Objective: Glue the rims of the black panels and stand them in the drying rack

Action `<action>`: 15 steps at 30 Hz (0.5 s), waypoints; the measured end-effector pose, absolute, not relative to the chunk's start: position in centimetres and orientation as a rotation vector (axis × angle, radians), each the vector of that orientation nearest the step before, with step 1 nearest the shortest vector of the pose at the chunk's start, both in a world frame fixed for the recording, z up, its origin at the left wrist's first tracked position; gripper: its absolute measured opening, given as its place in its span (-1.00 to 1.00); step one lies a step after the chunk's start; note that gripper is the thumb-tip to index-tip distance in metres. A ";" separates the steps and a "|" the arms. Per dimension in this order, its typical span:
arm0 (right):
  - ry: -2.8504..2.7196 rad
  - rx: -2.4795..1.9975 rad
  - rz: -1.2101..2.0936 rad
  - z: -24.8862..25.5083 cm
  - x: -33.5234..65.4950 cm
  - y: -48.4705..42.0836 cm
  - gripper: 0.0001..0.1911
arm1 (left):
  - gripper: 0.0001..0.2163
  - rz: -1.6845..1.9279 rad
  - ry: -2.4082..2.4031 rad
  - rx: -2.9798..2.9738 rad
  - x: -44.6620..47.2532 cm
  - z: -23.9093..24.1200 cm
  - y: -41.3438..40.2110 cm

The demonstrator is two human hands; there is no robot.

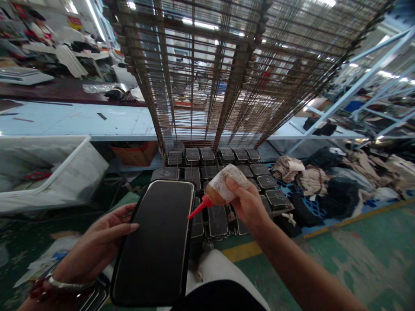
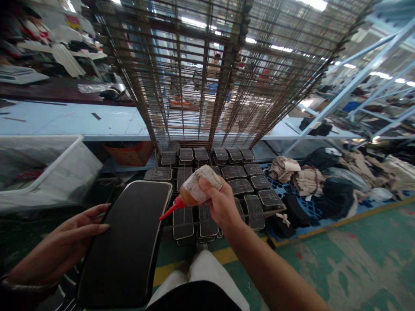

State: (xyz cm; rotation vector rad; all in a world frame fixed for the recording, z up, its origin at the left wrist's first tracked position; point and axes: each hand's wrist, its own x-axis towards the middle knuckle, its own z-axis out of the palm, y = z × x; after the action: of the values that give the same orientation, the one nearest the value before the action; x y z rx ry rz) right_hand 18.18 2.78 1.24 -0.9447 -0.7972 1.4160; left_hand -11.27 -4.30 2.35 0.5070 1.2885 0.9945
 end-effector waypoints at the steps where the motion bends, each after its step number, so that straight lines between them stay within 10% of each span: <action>1: -0.803 -0.946 1.428 1.3 18.1 2.6 -0.66 | -0.45 0.997 1.275 0.500 -11.2 2.3 -4.2; 15: -0.883 -0.931 1.501 0.7 17.3 -0.2 -0.62 | -0.67 1.091 1.301 0.393 -11.5 1.0 -3.4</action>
State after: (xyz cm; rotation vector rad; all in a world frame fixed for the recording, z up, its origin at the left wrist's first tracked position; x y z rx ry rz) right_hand 17.28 -0.22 0.68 -0.9311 -0.8835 1.5013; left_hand -11.50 -3.39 0.99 0.3929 1.3008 1.0911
